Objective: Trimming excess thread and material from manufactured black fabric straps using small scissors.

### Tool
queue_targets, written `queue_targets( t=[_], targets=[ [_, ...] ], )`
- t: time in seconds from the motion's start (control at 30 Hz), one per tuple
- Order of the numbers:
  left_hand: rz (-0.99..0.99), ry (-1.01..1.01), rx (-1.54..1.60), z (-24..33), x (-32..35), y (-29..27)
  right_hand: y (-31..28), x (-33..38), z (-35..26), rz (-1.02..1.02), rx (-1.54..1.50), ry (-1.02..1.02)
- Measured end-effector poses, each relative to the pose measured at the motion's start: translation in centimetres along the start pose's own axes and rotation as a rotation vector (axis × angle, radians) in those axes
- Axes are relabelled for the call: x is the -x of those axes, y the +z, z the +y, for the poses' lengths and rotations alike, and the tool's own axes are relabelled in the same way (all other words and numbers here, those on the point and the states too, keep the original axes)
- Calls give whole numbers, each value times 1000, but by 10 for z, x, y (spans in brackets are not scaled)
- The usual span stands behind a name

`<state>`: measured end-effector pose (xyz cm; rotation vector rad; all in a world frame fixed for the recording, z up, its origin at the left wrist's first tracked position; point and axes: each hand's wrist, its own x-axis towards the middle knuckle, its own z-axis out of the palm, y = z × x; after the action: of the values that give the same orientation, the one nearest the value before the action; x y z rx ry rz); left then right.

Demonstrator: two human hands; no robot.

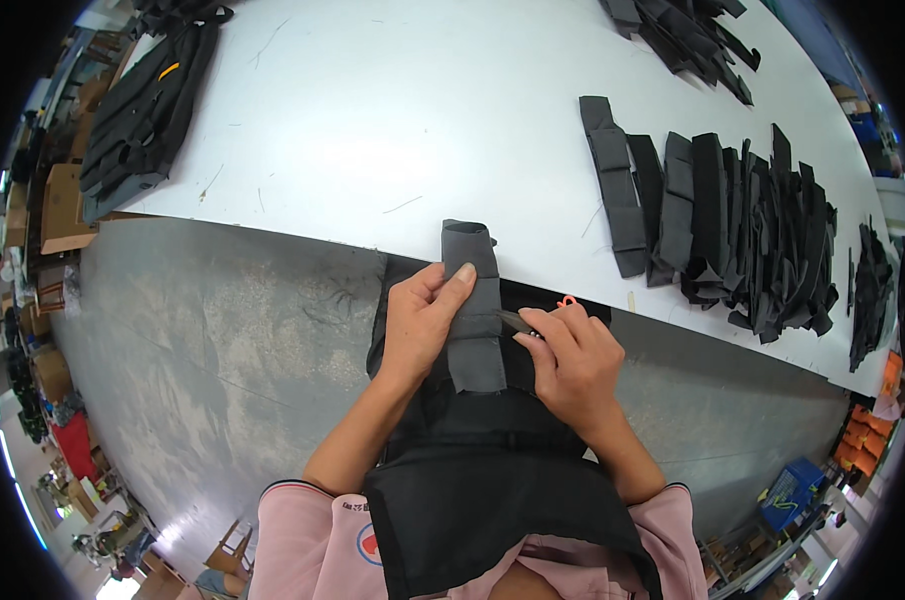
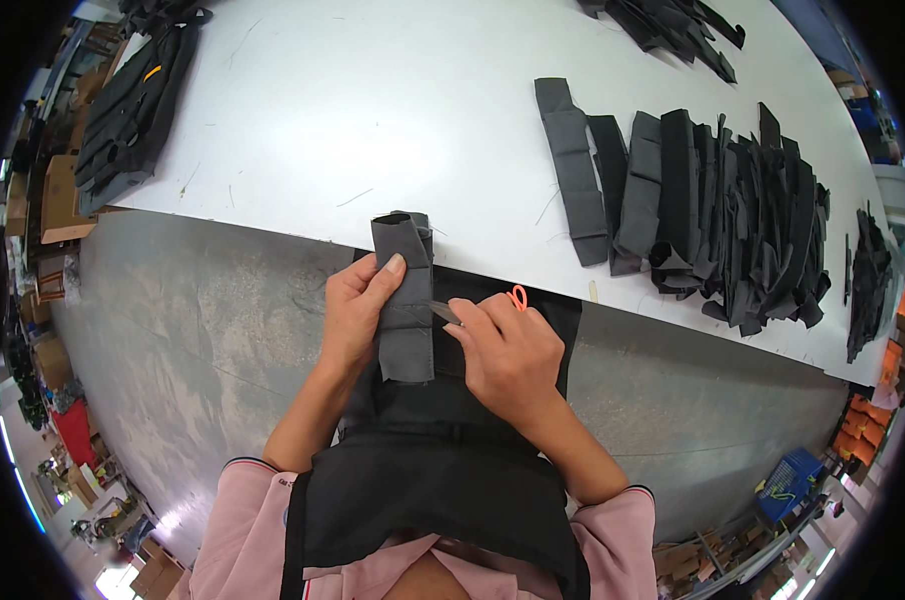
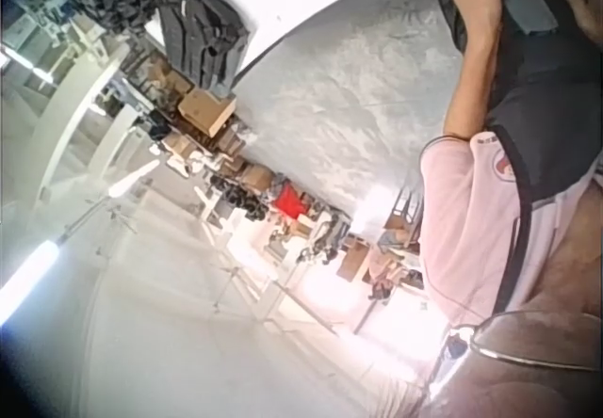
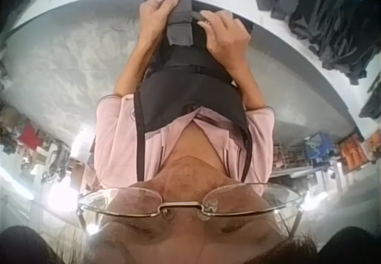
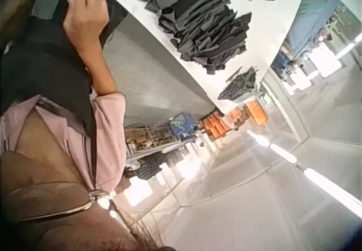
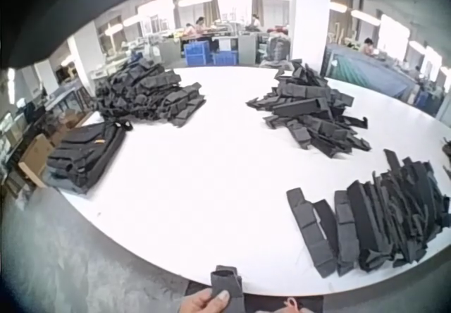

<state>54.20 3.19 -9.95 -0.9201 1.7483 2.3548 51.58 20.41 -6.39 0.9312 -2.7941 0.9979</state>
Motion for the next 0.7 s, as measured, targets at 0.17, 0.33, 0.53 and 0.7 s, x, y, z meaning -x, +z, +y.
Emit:
queue_targets(
  t=[0.17, 0.33, 0.53, 0.7],
  targets=[
    [20, 14, 23, 5, 1, 6, 8, 3, 10, 123, -173, 24],
    [-9, -4, -7, -1, -3, -1, 3, -2, 6, 58, -128, -21],
    [8, -35, 14, 6, 0, 5, 2, -11, 2, 1, -29, -113],
    [-29, -12, -41, -2, -3, -1, 5, -14, 4, -44, -94, -188]
  ],
)
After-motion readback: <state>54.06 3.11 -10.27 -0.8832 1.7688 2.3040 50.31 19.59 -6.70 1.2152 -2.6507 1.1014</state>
